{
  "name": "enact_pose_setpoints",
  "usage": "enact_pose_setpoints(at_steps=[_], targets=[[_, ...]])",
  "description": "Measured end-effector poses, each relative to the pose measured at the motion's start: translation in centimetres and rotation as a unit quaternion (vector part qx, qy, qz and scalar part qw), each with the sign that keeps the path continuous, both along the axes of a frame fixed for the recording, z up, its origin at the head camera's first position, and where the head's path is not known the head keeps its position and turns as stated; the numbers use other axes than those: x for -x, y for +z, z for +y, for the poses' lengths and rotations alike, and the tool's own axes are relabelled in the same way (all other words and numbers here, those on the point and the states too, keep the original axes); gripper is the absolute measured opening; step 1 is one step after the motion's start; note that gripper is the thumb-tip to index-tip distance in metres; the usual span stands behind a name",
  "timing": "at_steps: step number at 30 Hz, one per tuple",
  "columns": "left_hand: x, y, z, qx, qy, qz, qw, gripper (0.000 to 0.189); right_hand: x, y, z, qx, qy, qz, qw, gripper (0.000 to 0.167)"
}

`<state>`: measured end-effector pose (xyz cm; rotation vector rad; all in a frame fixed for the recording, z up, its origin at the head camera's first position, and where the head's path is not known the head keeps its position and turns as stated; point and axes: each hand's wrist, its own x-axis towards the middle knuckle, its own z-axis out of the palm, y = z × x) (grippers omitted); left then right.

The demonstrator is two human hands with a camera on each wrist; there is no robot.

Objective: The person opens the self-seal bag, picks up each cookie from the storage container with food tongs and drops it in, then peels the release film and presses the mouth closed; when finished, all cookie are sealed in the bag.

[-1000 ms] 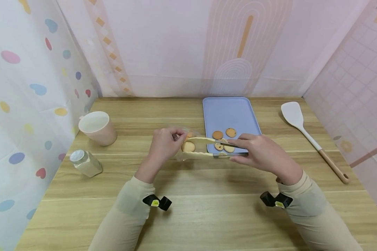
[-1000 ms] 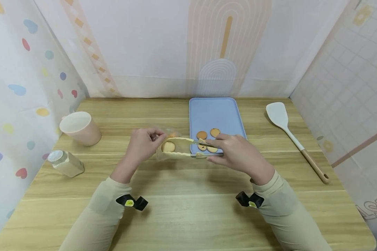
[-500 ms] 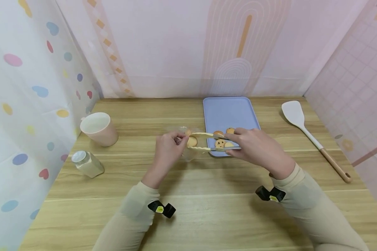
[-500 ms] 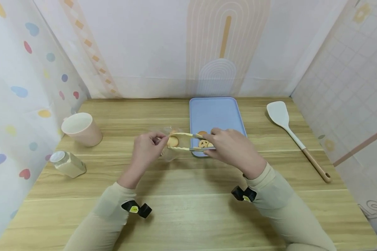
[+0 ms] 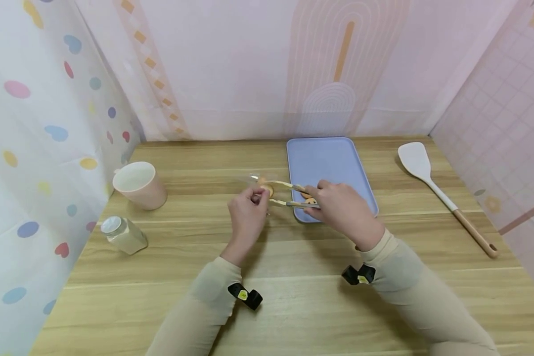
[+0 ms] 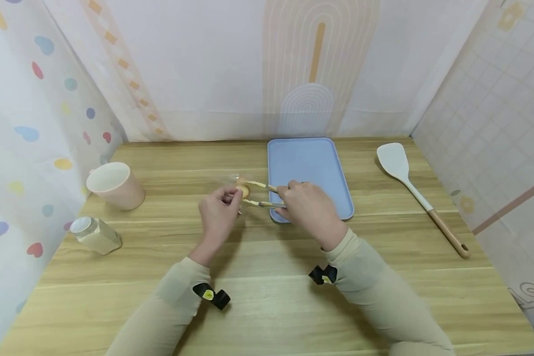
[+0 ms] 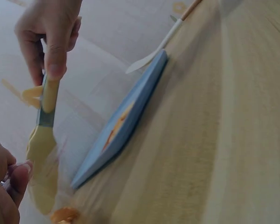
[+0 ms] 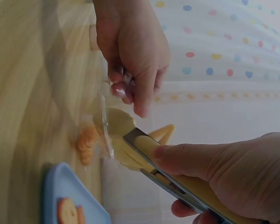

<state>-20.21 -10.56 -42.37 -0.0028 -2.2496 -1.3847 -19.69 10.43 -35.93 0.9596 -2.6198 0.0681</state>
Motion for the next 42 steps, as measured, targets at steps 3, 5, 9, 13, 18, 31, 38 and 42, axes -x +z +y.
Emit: enact_pose_setpoints(at_steps=[3,5,9,13,18,31,38,42], targets=[[0.0,-0.4,-0.4,0.01,0.015,-0.005,0.9998,0.009,-0.2,-1.0,-0.6,0.019,-0.011,0.013,0.9997,0.038],[0.0,-0.6,-0.9,0.028,0.025,-0.004,0.9993,0.009,-0.5,-1.3,-0.8,0.027,-0.016,0.017,0.9994,0.04],[-0.3,-0.9,-1.8,0.091,0.025,0.017,0.9954,0.008,-1.1,-1.4,-0.5,0.042,-0.019,0.006,0.9989,0.045],[-0.6,-1.0,-1.9,0.134,0.014,0.037,0.9901,0.008,-1.4,-1.0,-0.2,0.059,-0.023,-0.025,0.9977,0.041],[-0.8,-0.9,-1.4,0.137,0.016,0.046,0.9893,0.007,-1.8,-1.6,-0.7,0.096,-0.038,-0.07,0.9922,0.034],[-1.0,-0.9,-0.8,0.13,0.025,0.053,0.9898,0.006,-2.4,-2.1,-3.3,0.039,-0.084,0.017,0.9956,0.041],[-0.8,-1.2,-1.0,0.134,0.031,0.06,0.9886,0.005,-1.4,-2.6,-4.2,0.052,-0.101,0.025,0.9932,0.039],[-0.8,-1.4,-1.3,0.133,0.029,0.052,0.9893,0.004,-0.2,-2.7,-5.5,0.041,-0.095,0.014,0.9945,0.035]])
